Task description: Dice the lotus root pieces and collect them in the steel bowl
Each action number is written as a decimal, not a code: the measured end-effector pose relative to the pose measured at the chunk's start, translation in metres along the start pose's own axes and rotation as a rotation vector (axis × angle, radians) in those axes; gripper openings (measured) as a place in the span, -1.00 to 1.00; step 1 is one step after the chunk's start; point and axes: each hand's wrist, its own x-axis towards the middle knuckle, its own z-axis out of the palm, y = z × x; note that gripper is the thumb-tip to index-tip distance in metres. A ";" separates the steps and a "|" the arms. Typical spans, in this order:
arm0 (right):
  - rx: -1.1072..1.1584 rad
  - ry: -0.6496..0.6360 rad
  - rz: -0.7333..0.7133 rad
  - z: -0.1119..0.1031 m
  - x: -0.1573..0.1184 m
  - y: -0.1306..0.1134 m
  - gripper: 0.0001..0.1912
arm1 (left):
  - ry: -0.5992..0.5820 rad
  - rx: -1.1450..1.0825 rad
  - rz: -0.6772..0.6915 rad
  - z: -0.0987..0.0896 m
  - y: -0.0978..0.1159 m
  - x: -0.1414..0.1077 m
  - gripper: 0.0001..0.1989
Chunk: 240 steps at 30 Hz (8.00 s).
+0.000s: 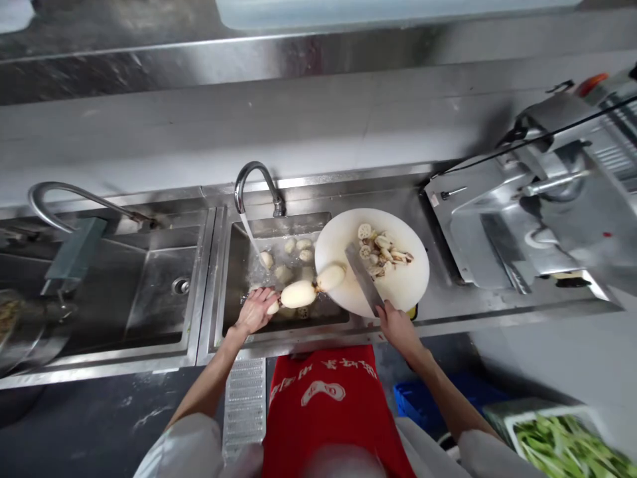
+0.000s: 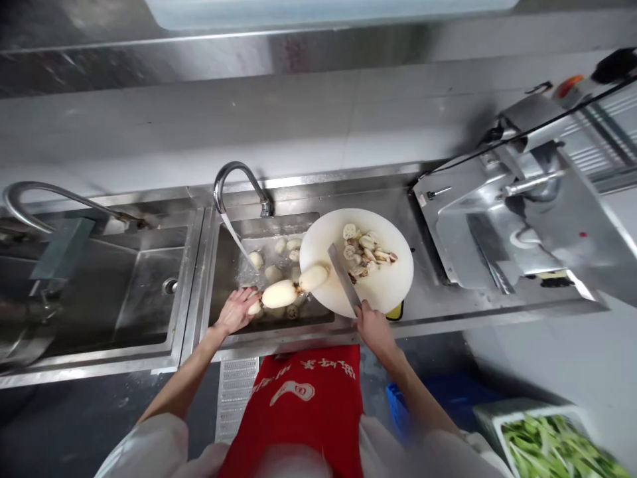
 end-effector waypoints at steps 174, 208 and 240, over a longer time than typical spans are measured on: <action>-0.283 -0.253 -0.295 -0.037 0.058 -0.112 -0.72 | 0.154 -1.734 -0.587 0.060 0.109 0.113 -0.39; -0.008 -0.158 -0.287 -0.021 0.069 -0.106 -0.68 | 0.191 -1.488 -0.500 0.050 0.122 0.109 -0.36; -0.062 -0.162 -0.187 -0.048 0.044 -0.072 -0.68 | 0.378 -1.597 -0.613 0.051 0.127 0.107 -0.48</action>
